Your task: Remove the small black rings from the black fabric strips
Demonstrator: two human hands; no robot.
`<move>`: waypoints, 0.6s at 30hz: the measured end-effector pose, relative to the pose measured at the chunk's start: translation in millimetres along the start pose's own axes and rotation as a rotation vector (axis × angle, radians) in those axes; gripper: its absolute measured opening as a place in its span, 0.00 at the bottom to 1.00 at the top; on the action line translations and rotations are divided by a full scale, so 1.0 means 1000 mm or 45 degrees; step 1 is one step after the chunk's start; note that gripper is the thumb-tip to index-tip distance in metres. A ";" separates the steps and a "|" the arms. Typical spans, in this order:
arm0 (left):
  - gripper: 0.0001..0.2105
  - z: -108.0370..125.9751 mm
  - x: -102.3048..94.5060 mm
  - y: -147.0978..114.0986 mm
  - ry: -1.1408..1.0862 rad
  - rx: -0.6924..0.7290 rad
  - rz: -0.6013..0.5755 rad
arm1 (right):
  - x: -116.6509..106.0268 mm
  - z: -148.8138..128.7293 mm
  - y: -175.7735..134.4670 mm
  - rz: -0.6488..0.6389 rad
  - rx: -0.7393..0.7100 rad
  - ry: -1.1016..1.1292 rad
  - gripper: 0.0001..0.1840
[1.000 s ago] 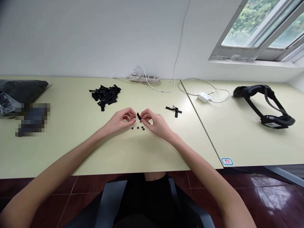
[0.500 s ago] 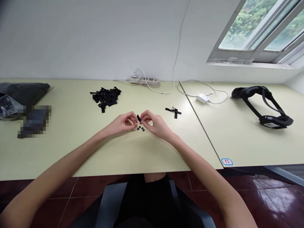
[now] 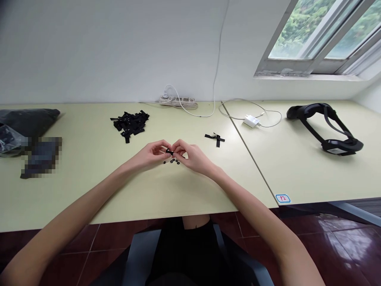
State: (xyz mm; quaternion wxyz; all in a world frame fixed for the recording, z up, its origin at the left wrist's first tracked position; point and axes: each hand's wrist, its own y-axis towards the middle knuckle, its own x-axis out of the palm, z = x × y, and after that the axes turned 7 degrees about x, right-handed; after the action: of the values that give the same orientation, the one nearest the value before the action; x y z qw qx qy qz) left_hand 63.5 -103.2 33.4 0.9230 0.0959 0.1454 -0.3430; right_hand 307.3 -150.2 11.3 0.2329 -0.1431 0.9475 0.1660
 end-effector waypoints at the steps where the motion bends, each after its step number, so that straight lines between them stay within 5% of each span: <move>1: 0.17 0.000 0.000 0.000 0.004 0.001 0.003 | 0.000 -0.001 0.000 -0.004 0.001 -0.006 0.03; 18: 0.14 -0.008 -0.005 0.005 0.047 0.179 0.187 | 0.000 0.001 0.001 0.055 0.094 -0.095 0.07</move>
State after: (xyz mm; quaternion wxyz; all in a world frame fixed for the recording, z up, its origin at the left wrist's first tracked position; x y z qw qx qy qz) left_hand 61.6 -94.7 28.0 0.9339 0.1771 0.1304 -0.2819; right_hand 307.5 -149.3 10.9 0.2695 -0.1076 0.9465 0.1411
